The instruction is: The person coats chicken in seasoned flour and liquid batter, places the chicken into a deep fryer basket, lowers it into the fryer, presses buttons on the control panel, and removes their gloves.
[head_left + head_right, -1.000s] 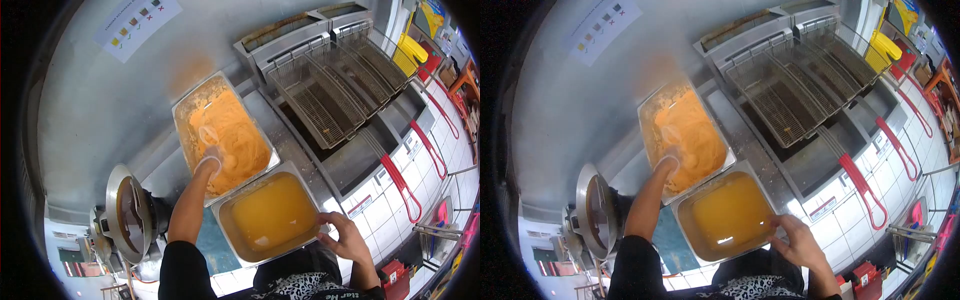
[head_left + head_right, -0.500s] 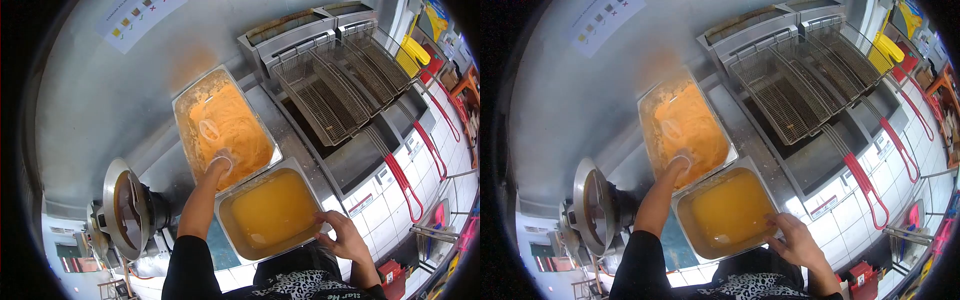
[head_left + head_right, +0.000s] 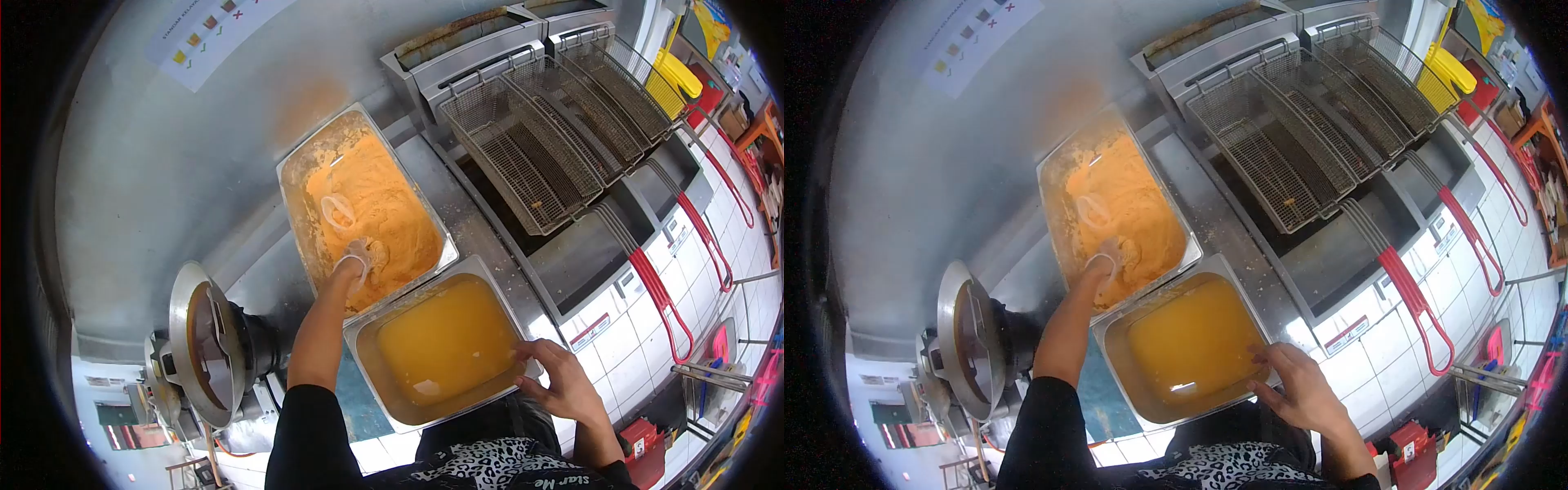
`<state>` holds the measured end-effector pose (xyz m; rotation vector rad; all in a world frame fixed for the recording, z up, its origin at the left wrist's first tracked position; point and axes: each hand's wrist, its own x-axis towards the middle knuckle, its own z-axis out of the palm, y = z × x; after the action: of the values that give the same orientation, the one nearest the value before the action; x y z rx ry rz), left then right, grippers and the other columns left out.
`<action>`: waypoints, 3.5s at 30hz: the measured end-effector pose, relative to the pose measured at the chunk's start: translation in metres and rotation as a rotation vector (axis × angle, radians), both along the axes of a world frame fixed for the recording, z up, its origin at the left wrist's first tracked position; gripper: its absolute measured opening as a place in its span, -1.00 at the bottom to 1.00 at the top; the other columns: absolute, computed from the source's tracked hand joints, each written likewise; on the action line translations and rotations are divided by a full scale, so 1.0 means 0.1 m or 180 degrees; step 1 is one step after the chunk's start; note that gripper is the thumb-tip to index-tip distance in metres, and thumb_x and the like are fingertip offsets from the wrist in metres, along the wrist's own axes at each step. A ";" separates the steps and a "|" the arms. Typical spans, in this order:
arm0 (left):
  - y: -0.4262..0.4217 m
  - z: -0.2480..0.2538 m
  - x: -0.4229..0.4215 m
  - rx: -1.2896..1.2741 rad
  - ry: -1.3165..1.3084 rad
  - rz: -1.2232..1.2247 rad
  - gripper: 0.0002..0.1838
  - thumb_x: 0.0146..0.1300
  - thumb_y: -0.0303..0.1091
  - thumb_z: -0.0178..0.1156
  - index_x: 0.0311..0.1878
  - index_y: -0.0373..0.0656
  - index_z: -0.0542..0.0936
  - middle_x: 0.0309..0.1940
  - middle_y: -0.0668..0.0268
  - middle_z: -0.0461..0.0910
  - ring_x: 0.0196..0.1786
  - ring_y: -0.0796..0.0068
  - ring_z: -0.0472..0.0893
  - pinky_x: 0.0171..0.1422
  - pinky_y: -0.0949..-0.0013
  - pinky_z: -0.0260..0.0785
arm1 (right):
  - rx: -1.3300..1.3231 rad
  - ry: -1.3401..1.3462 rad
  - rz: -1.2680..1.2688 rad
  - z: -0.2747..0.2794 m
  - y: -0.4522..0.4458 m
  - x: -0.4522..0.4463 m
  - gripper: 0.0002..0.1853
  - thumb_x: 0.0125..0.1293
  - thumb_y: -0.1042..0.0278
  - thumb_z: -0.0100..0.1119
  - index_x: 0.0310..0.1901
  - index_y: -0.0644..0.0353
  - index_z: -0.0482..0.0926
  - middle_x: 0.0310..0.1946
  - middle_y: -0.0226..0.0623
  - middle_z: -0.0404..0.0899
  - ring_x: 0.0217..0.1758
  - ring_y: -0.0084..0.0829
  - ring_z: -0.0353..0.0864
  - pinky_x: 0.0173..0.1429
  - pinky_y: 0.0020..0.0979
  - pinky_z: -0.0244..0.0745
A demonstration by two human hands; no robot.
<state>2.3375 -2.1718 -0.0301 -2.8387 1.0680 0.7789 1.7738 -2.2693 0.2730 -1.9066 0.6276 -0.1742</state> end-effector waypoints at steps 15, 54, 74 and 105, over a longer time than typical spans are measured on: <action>0.39 0.78 -0.51 0.0327 -0.0908 -0.0640 -0.80 0.36 -0.25 0.19 -0.11 -0.12 0.70 -0.16 -0.01 0.73 -0.09 0.04 0.77 -0.11 0.07 0.64 | -0.0040 -0.0101 0.0134 0.01 0.12 0.12 -0.51 0.28 0.37 0.40 0.21 0.29 0.53 -0.06 -0.03 0.67 0.08 -0.03 0.67 0.18 -0.14 0.55; 0.41 2.51 -2.77 -0.0686 0.0327 -0.1293 -0.74 0.30 -0.22 0.29 -0.03 -0.14 0.64 -0.20 -0.09 0.69 -0.06 -0.10 0.72 0.04 0.02 0.56 | -0.0140 -0.0334 0.0274 0.00 0.26 0.12 -0.59 0.34 0.35 0.35 0.16 0.32 0.54 -0.06 -0.03 0.66 0.02 -0.04 0.70 0.08 -0.11 0.60; 0.57 2.05 -2.75 0.0329 -0.0466 -0.1354 -0.81 0.37 -0.38 0.10 -0.18 -0.22 0.69 -0.19 -0.03 0.73 -0.11 -0.01 0.77 -0.06 0.04 0.64 | -0.0208 -0.0406 0.0263 0.04 0.26 0.03 -0.56 0.29 0.38 0.39 0.16 0.30 0.56 -0.04 -0.01 0.63 -0.01 -0.04 0.70 0.07 -0.13 0.60; -0.08 2.73 -1.74 -0.0352 -0.0700 -0.0441 -0.68 0.24 -0.28 0.34 0.06 -0.09 0.68 -0.04 -0.05 0.71 0.09 -0.06 0.68 0.20 0.06 0.54 | -0.0159 -0.0370 0.0480 0.12 0.16 0.30 -0.53 0.31 0.38 0.41 0.20 0.31 0.55 -0.03 -0.02 0.65 0.05 -0.07 0.72 0.10 -0.16 0.61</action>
<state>2.1637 -2.1802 0.2428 -2.8148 1.2911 0.3990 1.8039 -2.2533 0.2851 -1.9676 0.4029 -0.2040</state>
